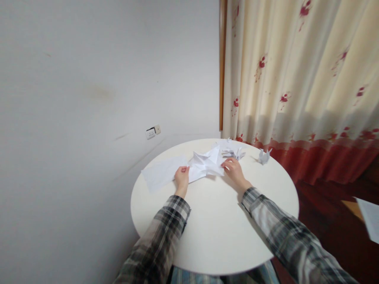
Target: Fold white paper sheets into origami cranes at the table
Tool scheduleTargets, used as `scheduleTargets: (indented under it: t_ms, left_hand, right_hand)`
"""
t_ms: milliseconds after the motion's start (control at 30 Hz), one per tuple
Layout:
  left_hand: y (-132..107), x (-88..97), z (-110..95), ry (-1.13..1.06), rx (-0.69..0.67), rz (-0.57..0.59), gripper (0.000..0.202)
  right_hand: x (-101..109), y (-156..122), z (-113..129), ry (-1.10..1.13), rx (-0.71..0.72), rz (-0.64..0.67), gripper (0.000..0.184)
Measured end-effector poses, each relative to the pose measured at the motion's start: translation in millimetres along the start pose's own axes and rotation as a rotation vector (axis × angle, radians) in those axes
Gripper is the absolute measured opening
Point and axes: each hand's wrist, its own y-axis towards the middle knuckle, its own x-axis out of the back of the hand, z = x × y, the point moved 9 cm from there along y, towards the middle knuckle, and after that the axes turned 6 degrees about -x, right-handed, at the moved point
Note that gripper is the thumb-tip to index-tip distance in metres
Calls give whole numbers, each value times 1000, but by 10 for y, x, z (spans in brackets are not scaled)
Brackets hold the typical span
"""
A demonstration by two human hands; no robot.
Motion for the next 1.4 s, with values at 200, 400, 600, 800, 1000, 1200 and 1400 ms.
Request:
scheduleTargets:
  t_ms: [200, 400, 600, 800, 1000, 1200, 1400]
  left_hand:
    - [35, -28, 146, -77, 78, 30, 11]
    - [9, -74, 254, -235, 158, 65, 16]
    - [-59, -136, 265, -342, 275, 115, 20]
    - [-60, -91, 259, -328, 306, 71, 15]
    - [-58, -110, 303, -386, 344, 73, 18]
    - [-66, -124, 274, -376, 377, 81, 21]
    - [-39, 61, 115, -249, 226, -50, 22]
  right_hand:
    - [-1, -11, -76, 34, -23, -9, 23]
    - [1, -36, -207, 98, -55, -41, 23]
    - [13, -51, -260, 130, -69, -62, 24]
    - [5, -53, -288, 137, -96, -46, 24]
    - [4, -61, -300, 124, -93, -52, 25]
    - [20, -74, -283, 122, -101, -68, 19]
    - [-2, -64, -168, 87, -106, -39, 13]
